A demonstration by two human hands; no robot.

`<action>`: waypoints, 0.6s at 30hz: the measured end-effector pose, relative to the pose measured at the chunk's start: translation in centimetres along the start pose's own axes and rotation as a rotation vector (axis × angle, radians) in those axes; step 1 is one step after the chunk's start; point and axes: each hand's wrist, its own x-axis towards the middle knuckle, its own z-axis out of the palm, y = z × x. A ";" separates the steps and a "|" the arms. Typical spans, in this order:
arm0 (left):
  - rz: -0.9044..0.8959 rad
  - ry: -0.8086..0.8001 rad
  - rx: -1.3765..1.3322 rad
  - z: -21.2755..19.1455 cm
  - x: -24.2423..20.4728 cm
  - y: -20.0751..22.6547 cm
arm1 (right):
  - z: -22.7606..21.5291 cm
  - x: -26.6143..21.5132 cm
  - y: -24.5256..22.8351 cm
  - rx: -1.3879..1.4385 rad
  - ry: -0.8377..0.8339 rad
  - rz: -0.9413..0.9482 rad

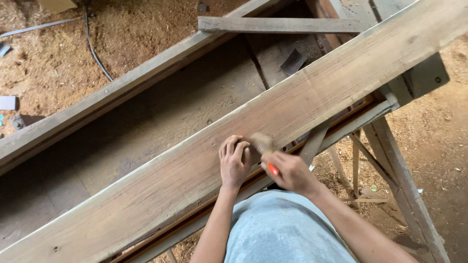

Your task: The person cleans a long wooden board by hand using a brush to sweep away sawdust while the board rests on a wooden frame.

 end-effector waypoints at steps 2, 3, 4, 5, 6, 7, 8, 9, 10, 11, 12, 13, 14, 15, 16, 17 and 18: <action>0.010 0.029 -0.039 -0.2 0.3 -0.3 | -0.4 0.4 -0.1 0.215 -0.027 0.089; -0.005 0.034 -0.030 -0.5 0.1 -0.5 | -0.4 0.5 -0.3 0.102 0.038 0.208; -0.020 0.039 -0.022 -0.8 -0.1 -0.7 | -0.4 0.5 -0.4 -0.011 0.102 0.327; -0.036 0.042 -0.012 -1.2 -0.3 -0.9 | -0.4 0.6 -0.4 -0.124 0.167 0.445; -0.039 0.051 0.008 -1.6 -0.7 -1.0 | -0.3 0.6 -0.4 -0.096 0.112 0.292; -0.032 0.057 0.022 -1.7 -0.6 -1.0 | -0.5 0.7 -0.2 -0.075 0.065 0.143; -0.026 0.063 0.035 -1.6 -0.5 -1.0 | -0.6 0.8 0.0 -0.055 0.017 -0.007; -0.032 0.059 0.045 -1.5 -0.4 -0.9 | -0.8 0.9 0.2 0.032 0.039 0.023; -0.039 0.056 0.055 -1.4 -0.2 -0.8 | -0.8 1.0 0.4 0.119 0.060 0.052; -0.051 0.054 0.069 -1.3 -0.2 -0.8 | -0.7 1.1 0.6 0.210 0.077 0.078; -0.046 0.051 0.075 -1.1 -0.1 -0.8 | -0.5 1.2 0.7 0.099 0.106 0.190; -0.048 0.049 0.090 -1.3 -0.2 -0.9 | 0.0 1.3 0.8 -0.004 0.129 0.299; -0.050 0.048 0.104 -1.4 -0.3 -1.0 | 0.5 1.5 0.9 -0.108 0.149 0.407; -0.048 0.049 0.098 -1.5 -0.3 -1.1 | 0.9 1.4 1.0 0.020 0.066 0.298; -0.045 0.050 0.092 -1.7 -0.3 -1.2 | 1.2 1.4 1.2 0.148 -0.016 0.187; -0.037 0.049 0.075 -1.5 -0.2 -1.0 | 1.1 1.4 1.6 0.264 -0.094 0.080; -0.040 0.045 0.078 -1.3 -0.2 -0.9 | 0.9 1.3 2.0 0.246 -0.074 0.108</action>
